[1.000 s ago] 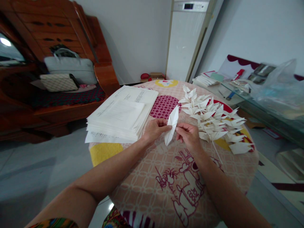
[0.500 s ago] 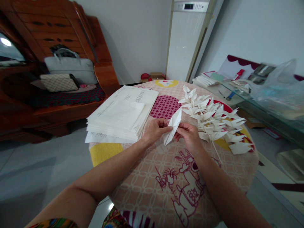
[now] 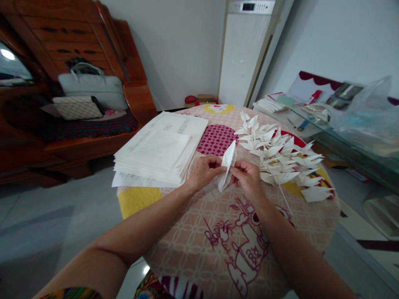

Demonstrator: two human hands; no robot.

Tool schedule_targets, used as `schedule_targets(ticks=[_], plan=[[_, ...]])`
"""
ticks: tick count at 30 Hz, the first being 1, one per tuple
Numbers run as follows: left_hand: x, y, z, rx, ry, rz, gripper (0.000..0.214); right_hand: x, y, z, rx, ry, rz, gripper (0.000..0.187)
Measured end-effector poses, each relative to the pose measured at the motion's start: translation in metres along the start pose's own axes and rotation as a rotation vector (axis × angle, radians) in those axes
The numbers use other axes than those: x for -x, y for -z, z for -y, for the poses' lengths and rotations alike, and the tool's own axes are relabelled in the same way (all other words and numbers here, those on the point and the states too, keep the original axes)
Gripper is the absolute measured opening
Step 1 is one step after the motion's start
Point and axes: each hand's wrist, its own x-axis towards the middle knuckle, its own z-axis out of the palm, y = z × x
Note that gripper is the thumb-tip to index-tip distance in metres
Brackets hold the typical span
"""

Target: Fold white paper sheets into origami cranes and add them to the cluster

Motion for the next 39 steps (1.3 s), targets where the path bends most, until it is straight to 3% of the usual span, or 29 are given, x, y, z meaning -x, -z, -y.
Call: schedule_targets(ticks=[10,18,28,39], plan=[[0.0024,-0.0057,-0.0002,0.285,0.075,0.007,0.027,0.0003,-0.0012,-0.0012,0.029,0.01,-0.02,0.025],[0.0017,-0.0047,-0.0039,0.35,0.141,0.059,0.03,0.0002,0.0005,0.0022,0.091,0.036,-0.01,0.023],[0.0016,-0.0062,-0.0018,0.316,0.127,0.053,0.028,-0.0028,-0.0015,0.0012,0.002,0.001,-0.134,0.031],[0.0018,-0.0047,-0.0034,0.352,0.199,0.119,0.027,-0.0006,-0.0007,0.0064,-0.043,-0.07,-0.008,0.03]])
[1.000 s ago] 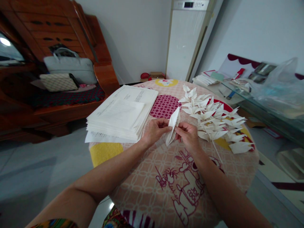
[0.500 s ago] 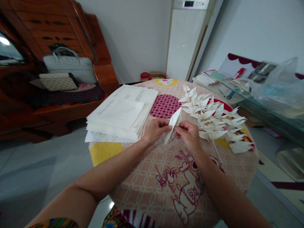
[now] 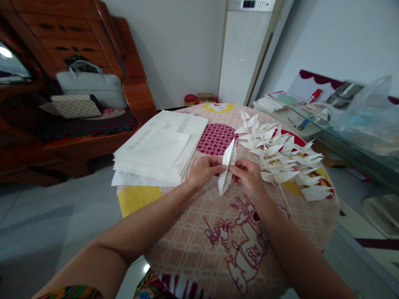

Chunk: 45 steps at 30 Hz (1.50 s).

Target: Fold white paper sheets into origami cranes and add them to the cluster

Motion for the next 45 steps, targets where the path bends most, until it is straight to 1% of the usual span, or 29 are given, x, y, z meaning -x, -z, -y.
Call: schedule_targets(ticks=[4,8,14,21,23,28,32,36,39,42,45], plan=[[0.0001,0.001,0.0013,0.0,0.013,-0.009,0.03,0.0,0.0002,-0.0009,0.011,-0.012,0.027,0.032],[0.0007,0.0004,0.0017,0.015,0.021,-0.017,0.035,0.0005,-0.0001,-0.0008,0.009,-0.027,0.005,0.032],[0.0019,-0.0005,-0.0018,-0.017,0.041,0.041,0.041,-0.0002,-0.0001,-0.0016,0.015,-0.022,-0.049,0.031],[0.0015,-0.0033,0.0023,-0.173,-0.016,-0.038,0.036,-0.0002,-0.0007,-0.0063,0.081,-0.014,-0.091,0.028],[0.0014,-0.0042,0.0029,-0.178,-0.033,-0.055,0.036,-0.0003,-0.0007,-0.0066,0.085,-0.006,-0.09,0.027],[0.0023,-0.0065,0.0016,-0.081,-0.056,-0.116,0.042,-0.0008,0.0006,-0.0048,0.067,0.039,-0.055,0.027],[0.0043,-0.0073,-0.0003,-0.071,-0.073,-0.101,0.046,-0.0001,0.0037,-0.0034,0.054,0.097,-0.015,0.025],[0.0041,-0.0062,-0.0018,-0.106,-0.097,-0.051,0.044,0.0021,0.0051,-0.0014,0.139,0.118,-0.02,0.028],[0.0022,-0.0051,-0.0023,-0.088,-0.124,-0.034,0.042,0.0039,0.0033,-0.0001,0.236,0.147,-0.034,0.032],[0.0009,-0.0039,-0.0023,-0.089,-0.134,-0.052,0.04,0.0054,0.0011,0.0011,0.328,0.173,0.013,0.037],[0.0014,-0.0027,-0.0023,-0.117,-0.121,-0.062,0.037,0.0062,0.0005,0.0017,0.356,0.155,0.071,0.038]])
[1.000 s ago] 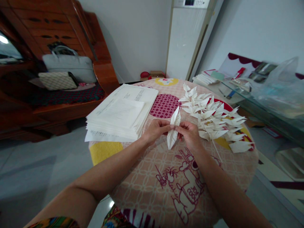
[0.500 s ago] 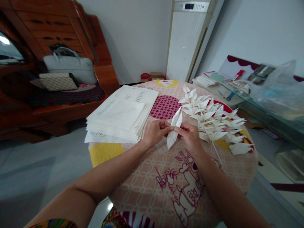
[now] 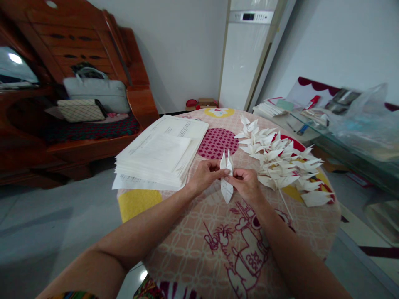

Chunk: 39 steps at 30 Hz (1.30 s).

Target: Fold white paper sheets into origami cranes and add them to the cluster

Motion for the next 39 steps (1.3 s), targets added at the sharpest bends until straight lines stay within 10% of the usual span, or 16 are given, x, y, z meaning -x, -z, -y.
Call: schedule_targets(ticks=[14,27,39], plan=[[0.0,0.007,-0.011,0.03,-0.047,-0.186,0.03,0.003,-0.007,0.008,-0.21,-0.232,0.129,0.025],[0.003,0.006,-0.013,-0.09,0.005,-0.075,0.028,0.004,-0.011,0.009,-0.239,-0.222,0.041,0.025],[0.002,0.004,-0.002,-0.238,-0.084,-0.223,0.028,0.005,-0.016,0.004,-0.143,-0.191,0.003,0.025]])
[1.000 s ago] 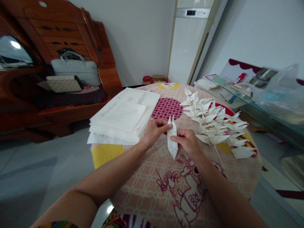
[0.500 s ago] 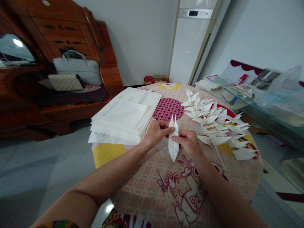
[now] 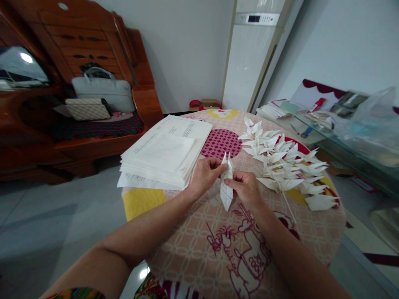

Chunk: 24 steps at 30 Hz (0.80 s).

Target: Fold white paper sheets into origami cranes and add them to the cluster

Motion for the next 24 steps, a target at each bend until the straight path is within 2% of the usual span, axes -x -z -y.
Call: schedule_targets(ticks=[6,14,19,24], plan=[[-0.0001,-0.0004,0.0032,-0.109,-0.045,-0.044,0.028,0.0002,-0.0022,0.0017,0.026,0.011,-0.013,0.026],[-0.001,0.0006,0.0012,-0.023,-0.044,-0.017,0.03,-0.0018,-0.0032,-0.0023,0.082,0.038,-0.031,0.026],[-0.0023,-0.0003,0.0021,0.018,-0.047,-0.047,0.034,0.0014,-0.0063,0.0017,0.177,0.118,-0.067,0.028],[-0.0024,-0.0013,0.0016,0.007,-0.052,-0.079,0.033,0.0031,-0.0083,0.0031,0.172,0.122,-0.057,0.027]])
